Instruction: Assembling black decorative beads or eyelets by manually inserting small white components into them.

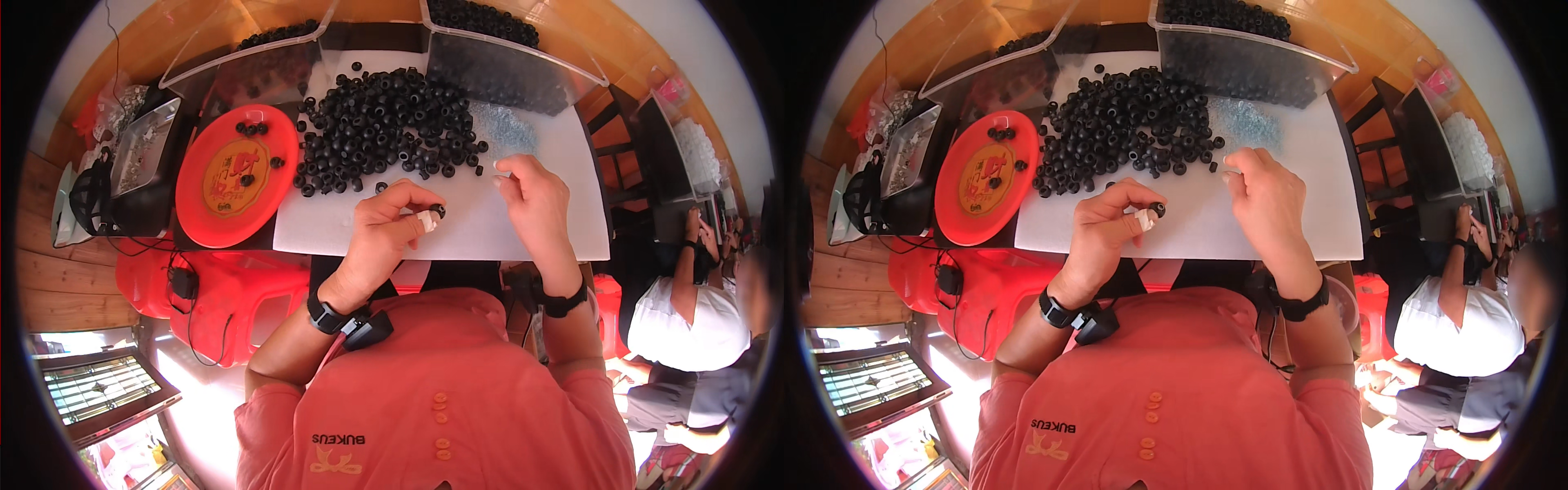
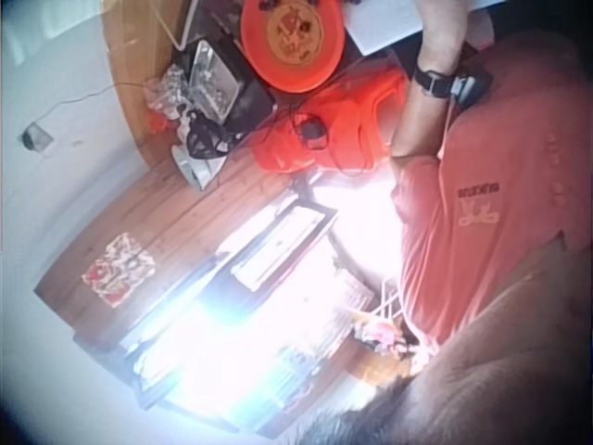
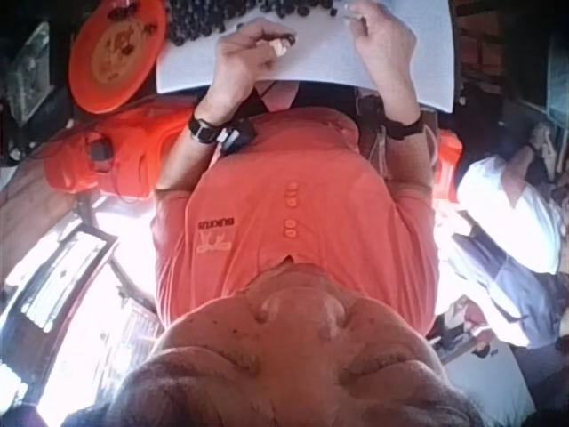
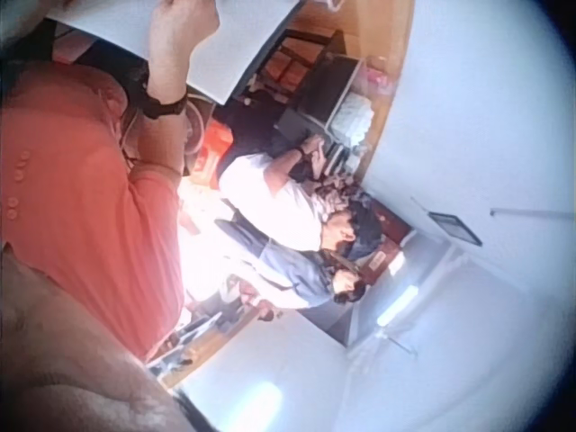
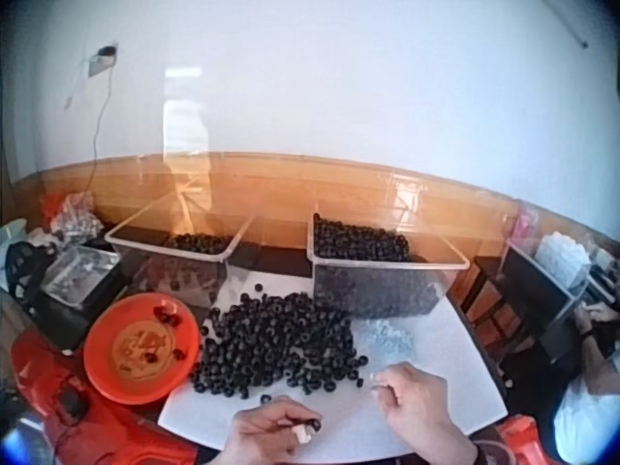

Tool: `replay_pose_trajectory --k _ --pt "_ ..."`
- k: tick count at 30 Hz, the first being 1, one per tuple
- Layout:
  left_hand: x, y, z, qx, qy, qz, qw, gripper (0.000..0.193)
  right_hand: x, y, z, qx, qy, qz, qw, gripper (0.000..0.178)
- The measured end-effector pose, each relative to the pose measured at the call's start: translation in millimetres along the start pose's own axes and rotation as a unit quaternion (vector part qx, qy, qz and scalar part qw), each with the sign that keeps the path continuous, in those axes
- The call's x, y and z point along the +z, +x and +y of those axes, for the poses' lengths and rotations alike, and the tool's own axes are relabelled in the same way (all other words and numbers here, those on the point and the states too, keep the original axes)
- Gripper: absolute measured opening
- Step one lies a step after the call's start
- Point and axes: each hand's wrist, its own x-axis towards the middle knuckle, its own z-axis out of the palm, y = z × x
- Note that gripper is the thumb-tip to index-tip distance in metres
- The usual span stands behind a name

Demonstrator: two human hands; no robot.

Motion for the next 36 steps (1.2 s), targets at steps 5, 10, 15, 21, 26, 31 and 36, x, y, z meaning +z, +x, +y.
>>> replay_pose_trajectory --k 5,10,15,21,26,31,36 --pt "-9 -1 -8 -0.030 -0.120 -0.005 0.992 0.018 18 16 3 -0.020 -0.224 -0.082 0.971 0.013" --pt "-8 0 -12 -0.017 -0.150 0.006 0.989 0.016 16 18 2 -0.100 -0.275 -0.071 0.954 0.010" --pt "-9 -2 -11 -0.009 -0.133 -0.005 0.991 0.016 8 14 -4 -0.105 -0.244 -0.086 0.960 0.008" --pt "-8 -2 -10 -0.005 -0.125 -0.010 0.992 0.015 19 13 -2 -0.128 -0.238 -0.063 0.961 0.007" --pt "-9 -2 -11 -0.005 -0.130 -0.009 0.991 0.021 17 11 -7 -0.154 -0.248 -0.054 0.955 0.006" --pt "-9 -3 -12 -0.014 -0.132 -0.001 0.991 0.023 11 -1 -12 -0.181 -0.203 -0.061 0.960 0.011" --pt "-9 -3 -12 -0.010 -0.125 -0.009 0.992 0.024 12 -4 -3 -0.138 -0.157 -0.007 0.978 0.011"
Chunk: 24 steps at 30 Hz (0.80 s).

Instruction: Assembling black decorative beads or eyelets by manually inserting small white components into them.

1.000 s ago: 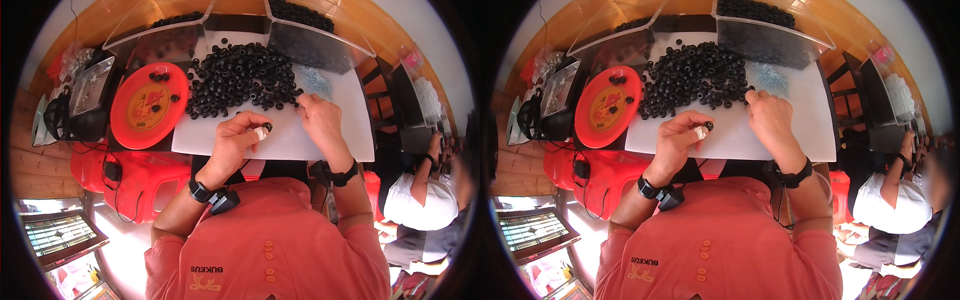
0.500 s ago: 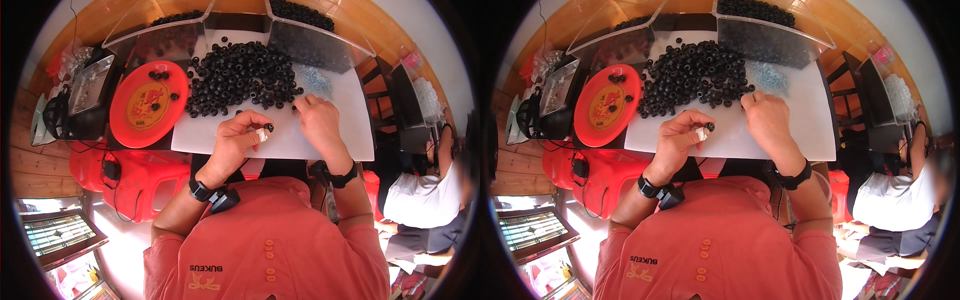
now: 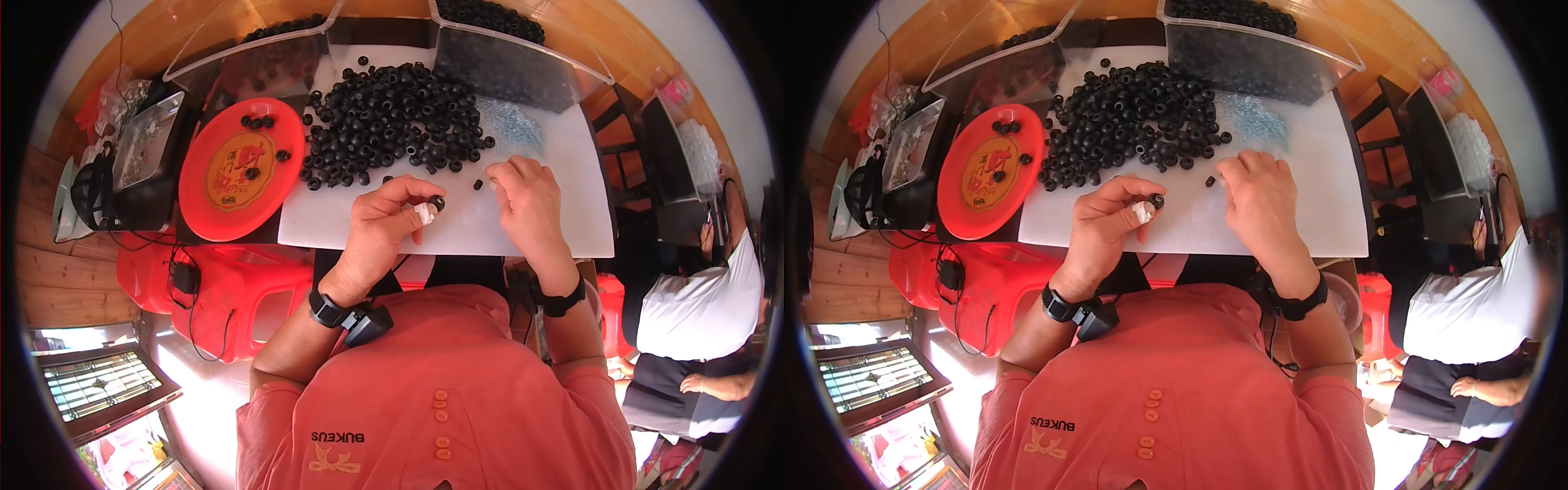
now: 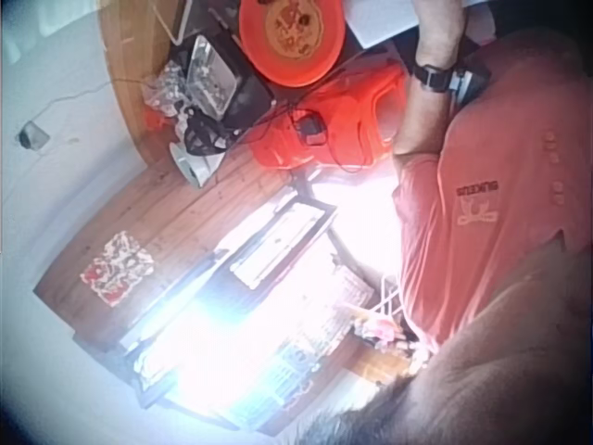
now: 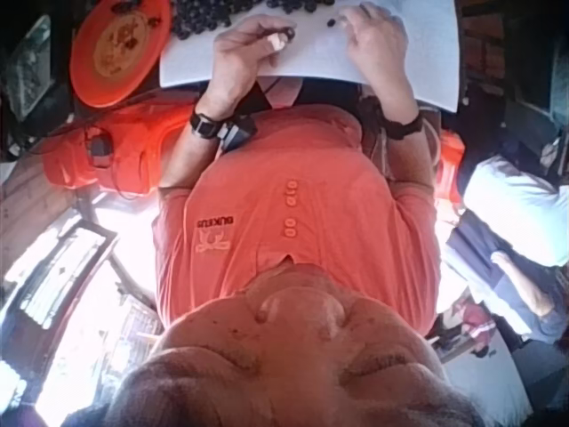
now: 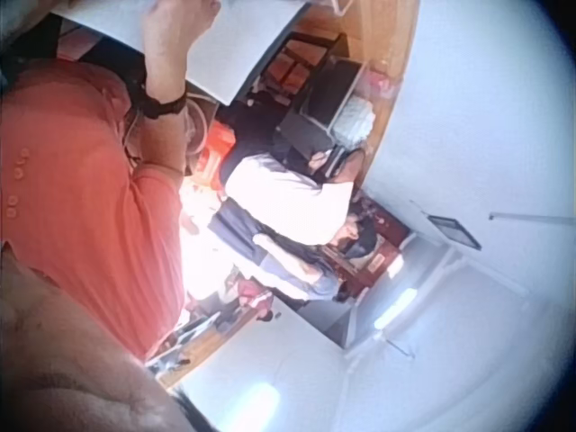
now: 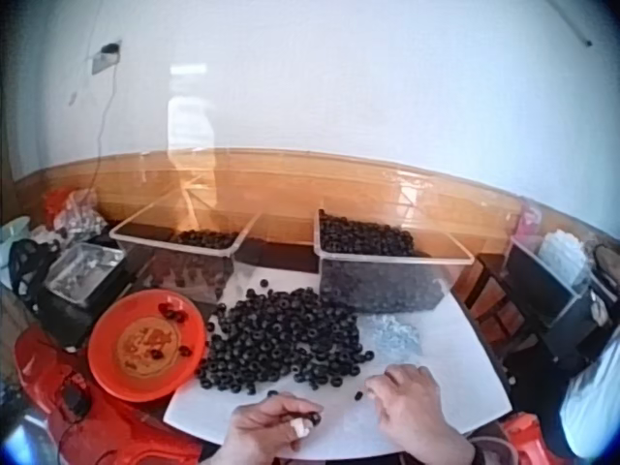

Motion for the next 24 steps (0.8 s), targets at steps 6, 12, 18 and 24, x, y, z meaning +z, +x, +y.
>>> replay_pose_trajectory --k 6,12,18,24 --pt "1 0 0 0.002 0.008 0.005 1.000 0.023 15 2 -8 0.026 -0.028 0.005 0.999 0.008" --pt "3 0 0 0.006 0.013 0.011 1.000 0.024 12 -1 -17 0.006 -0.050 -0.011 0.999 0.008" --pt "-1 3 4 -0.027 -0.055 0.009 0.998 0.023 15 -4 -15 -0.008 -0.007 0.019 1.000 0.014" --pt "0 3 2 -0.028 -0.047 0.016 0.998 0.024 2 9 -35 0.032 0.232 0.052 0.971 0.015"
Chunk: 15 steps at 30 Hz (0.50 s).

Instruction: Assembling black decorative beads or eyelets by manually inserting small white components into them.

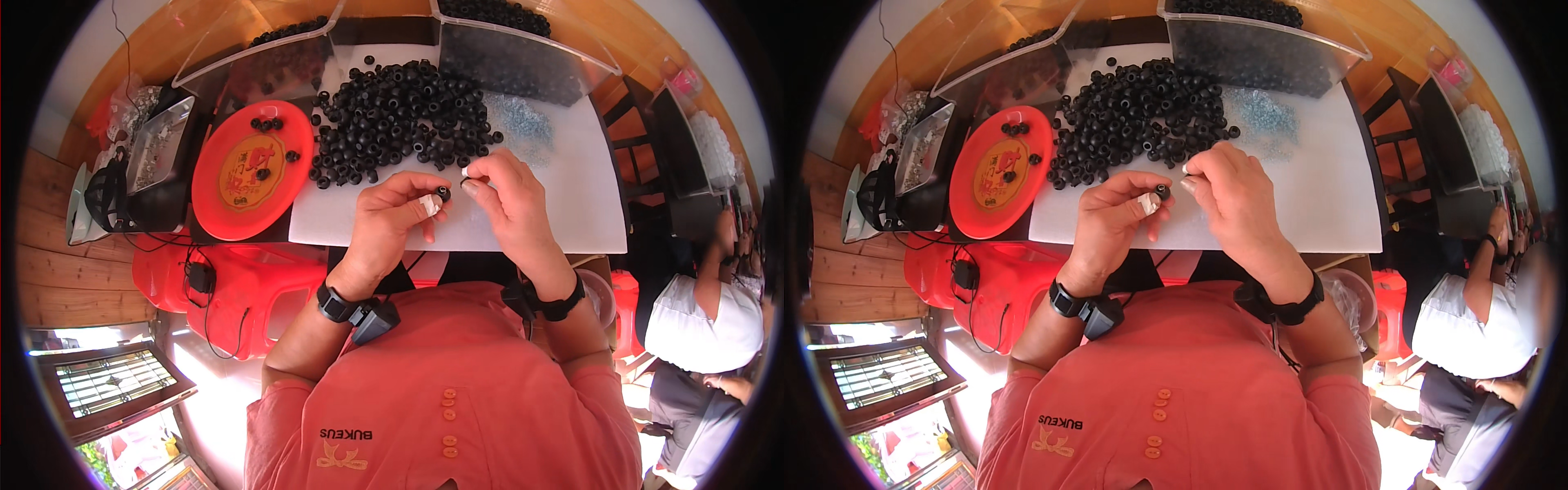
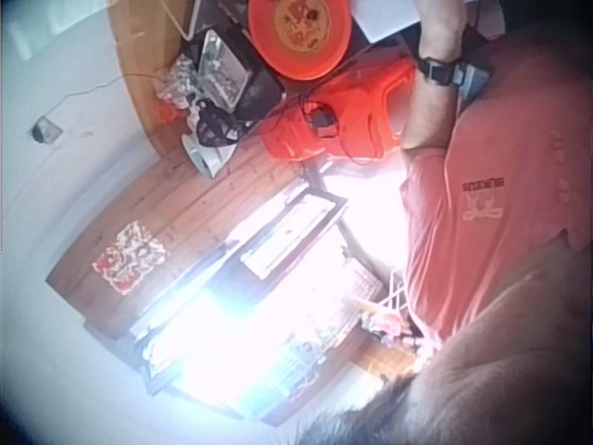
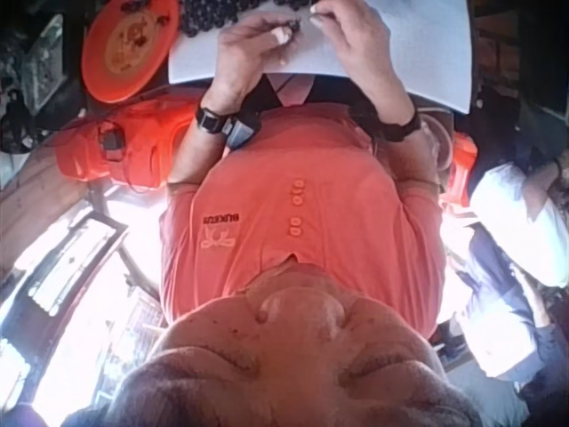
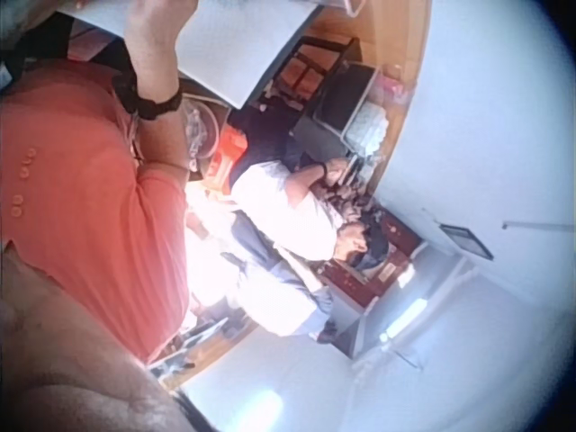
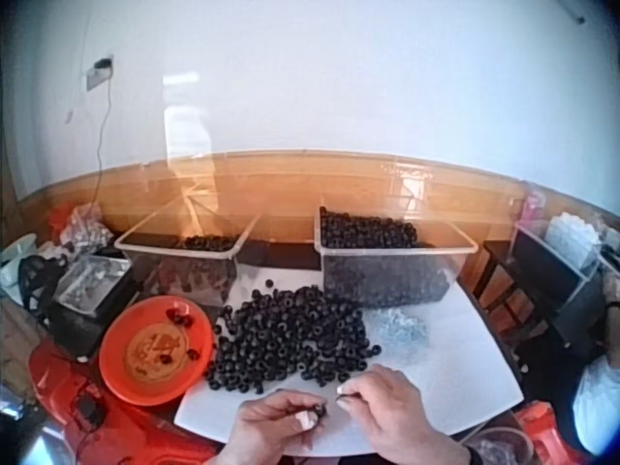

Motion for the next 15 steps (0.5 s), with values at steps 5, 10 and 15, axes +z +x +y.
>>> replay_pose_trajectory --k 5,10,15 --pt "4.2 0.1 -1.6 0.005 0.054 0.017 0.998 0.023 -1.1 9.2 -8.6 -0.014 0.055 -0.021 0.998 0.016" --pt "6.9 0.2 -3.2 0.014 0.036 0.028 0.999 0.020 0.5 12.2 -11.4 -0.064 -0.004 -0.036 0.997 0.018" --pt "5.7 -0.9 -4.4 0.014 0.041 0.025 0.999 0.019 1.8 12.2 -13.9 -0.058 0.017 -0.047 0.997 0.016"
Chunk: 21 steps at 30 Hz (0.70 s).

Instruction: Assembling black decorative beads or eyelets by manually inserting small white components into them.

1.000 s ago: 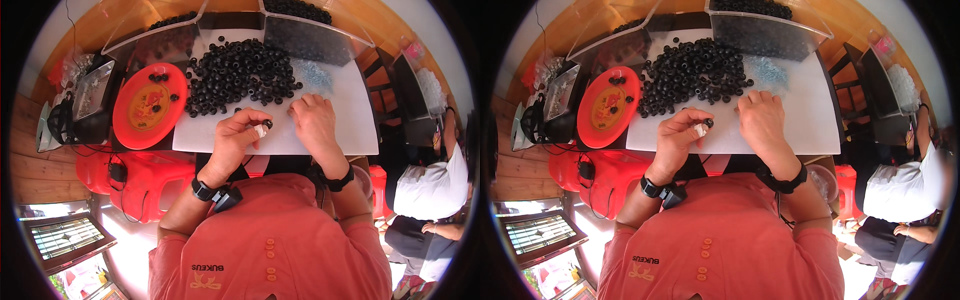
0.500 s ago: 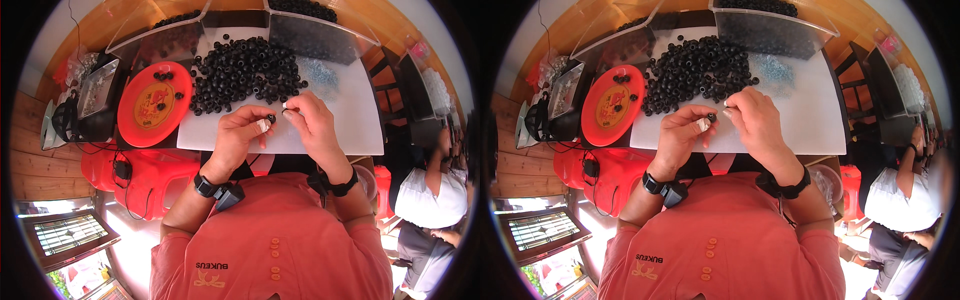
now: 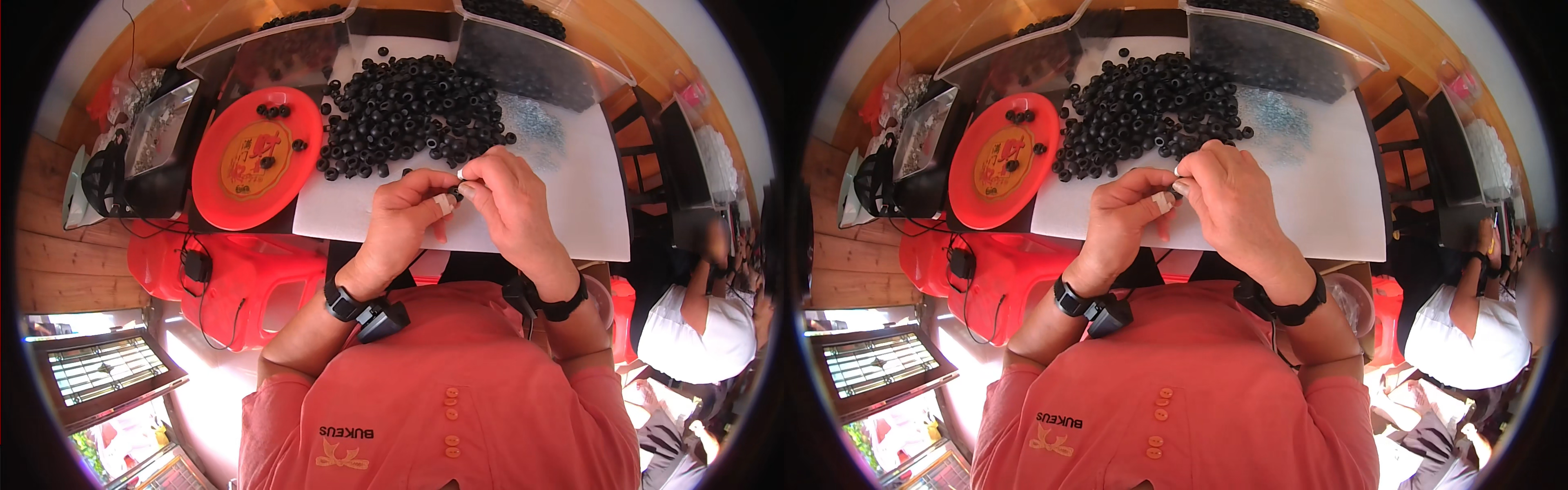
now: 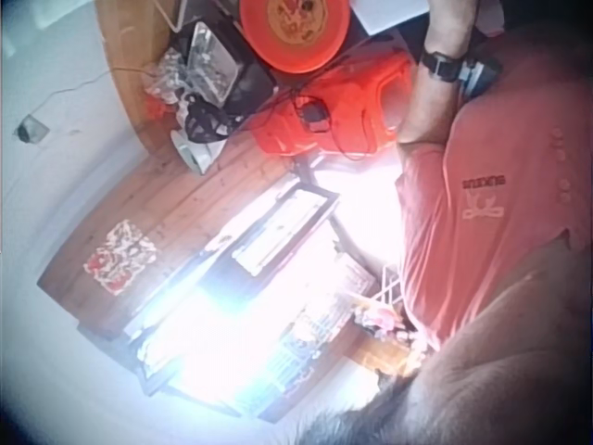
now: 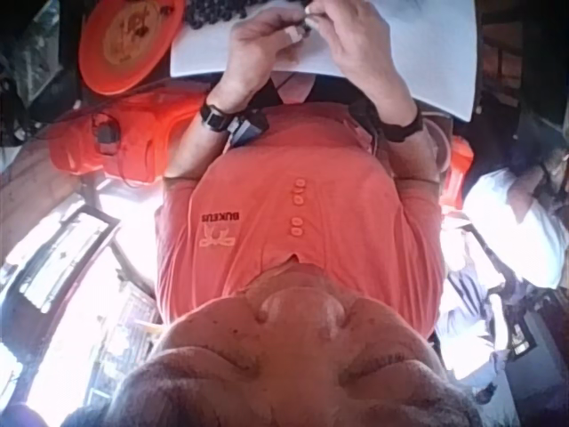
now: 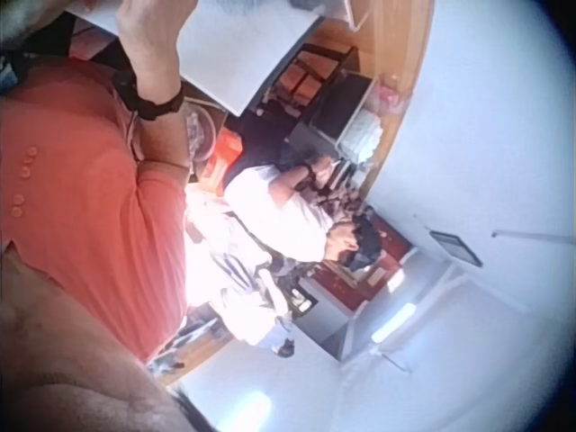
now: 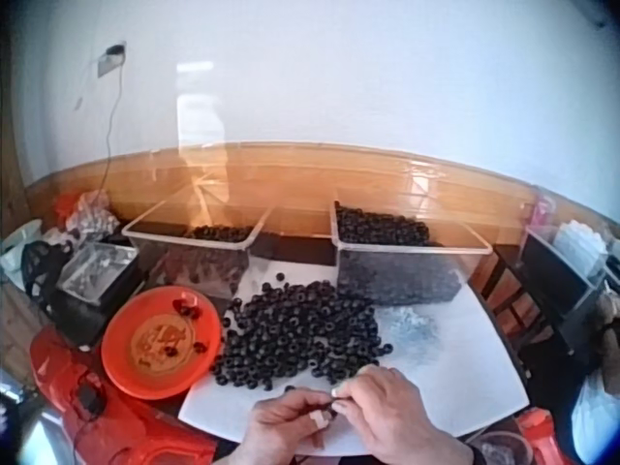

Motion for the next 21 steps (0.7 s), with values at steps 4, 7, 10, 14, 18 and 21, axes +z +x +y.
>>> replay_pose_trajectory --k 4,7,10,14,18,21 --pt "1.0 2.3 2.2 -0.014 0.011 0.007 1.000 0.017 3.9 0.7 -1.4 0.009 0.043 0.012 0.999 0.015" --pt "1.6 2.0 3.8 -0.019 0.008 0.005 1.000 0.015 3.6 1.4 -1.0 0.001 0.016 0.015 1.000 0.014" --pt "0.7 3.3 4.4 -0.028 0.007 0.005 1.000 0.015 4.8 2.1 -1.1 -0.027 -0.034 0.026 0.999 0.012" --pt "0.4 2.8 3.8 -0.019 -0.004 0.003 1.000 0.015 6.5 -0.1 1.5 -0.011 -0.014 0.034 0.999 0.012" --pt "0.8 1.6 4.5 -0.026 -0.016 0.001 1.000 0.015 7.5 -5.6 4.2 0.098 0.134 0.018 0.986 0.015" --pt "1.4 1.8 4.4 -0.025 -0.018 -0.001 1.000 0.015 6.3 -4.4 2.2 0.045 0.077 0.024 0.996 0.013"
